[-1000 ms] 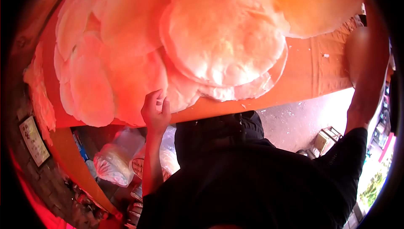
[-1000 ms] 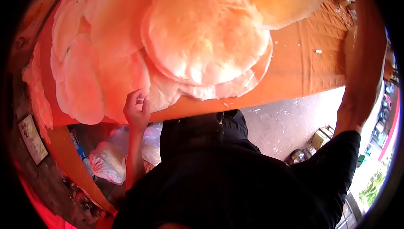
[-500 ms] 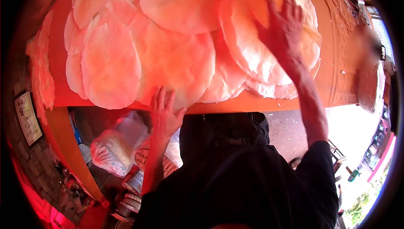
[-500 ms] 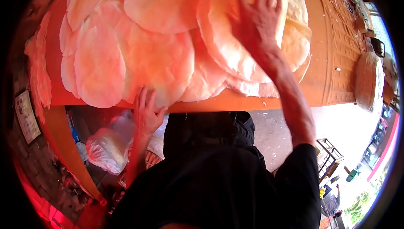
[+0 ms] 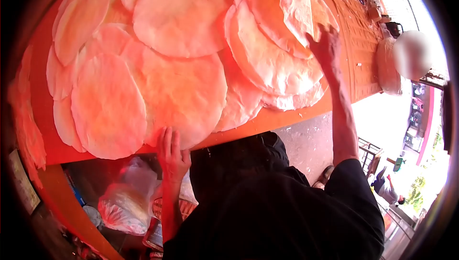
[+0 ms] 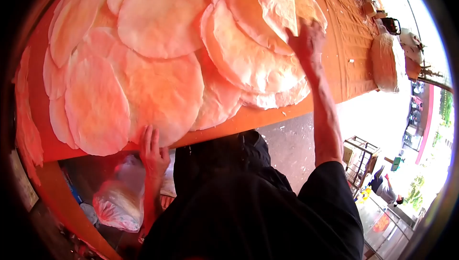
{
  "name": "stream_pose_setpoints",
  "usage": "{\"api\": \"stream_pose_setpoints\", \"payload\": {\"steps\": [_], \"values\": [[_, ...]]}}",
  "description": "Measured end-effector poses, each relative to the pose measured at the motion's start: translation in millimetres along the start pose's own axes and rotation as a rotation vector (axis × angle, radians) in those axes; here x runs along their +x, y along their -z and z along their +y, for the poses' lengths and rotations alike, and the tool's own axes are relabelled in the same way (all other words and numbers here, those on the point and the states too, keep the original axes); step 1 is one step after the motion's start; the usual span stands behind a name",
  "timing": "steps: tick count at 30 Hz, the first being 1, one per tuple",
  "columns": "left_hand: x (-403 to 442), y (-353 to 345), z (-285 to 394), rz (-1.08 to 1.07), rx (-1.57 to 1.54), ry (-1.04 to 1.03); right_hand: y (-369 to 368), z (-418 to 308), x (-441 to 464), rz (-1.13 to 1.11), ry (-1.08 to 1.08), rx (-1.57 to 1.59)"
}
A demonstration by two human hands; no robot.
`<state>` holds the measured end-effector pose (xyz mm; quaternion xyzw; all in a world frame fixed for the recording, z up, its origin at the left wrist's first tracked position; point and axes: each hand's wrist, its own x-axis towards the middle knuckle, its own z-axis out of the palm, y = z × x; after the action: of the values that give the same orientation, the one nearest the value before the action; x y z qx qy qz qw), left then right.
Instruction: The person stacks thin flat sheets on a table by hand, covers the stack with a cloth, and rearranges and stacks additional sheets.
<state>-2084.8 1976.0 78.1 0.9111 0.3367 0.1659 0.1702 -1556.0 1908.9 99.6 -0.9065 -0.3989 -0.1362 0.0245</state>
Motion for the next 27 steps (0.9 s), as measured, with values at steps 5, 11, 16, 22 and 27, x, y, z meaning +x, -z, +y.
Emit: {"api": "stream_pose_setpoints", "payload": {"steps": [5,11,16,22,27], "values": [[13,17,-20,0.164,-0.007,-0.017,16,-170,-47,0.002,0.532,0.640],[29,61,10,0.359,-0.045,0.097,-49,-235,-34,0.146,0.655,0.476],[-22,89,-10,0.435,-0.040,0.493,-15,-238,15,0.140,0.600,0.586],[17,156,0,0.648,-0.034,0.665,105,-175,145,0.094,0.335,0.623],[71,199,-3,0.558,0.148,0.544,191,-62,126,0.247,0.475,0.486]]}}
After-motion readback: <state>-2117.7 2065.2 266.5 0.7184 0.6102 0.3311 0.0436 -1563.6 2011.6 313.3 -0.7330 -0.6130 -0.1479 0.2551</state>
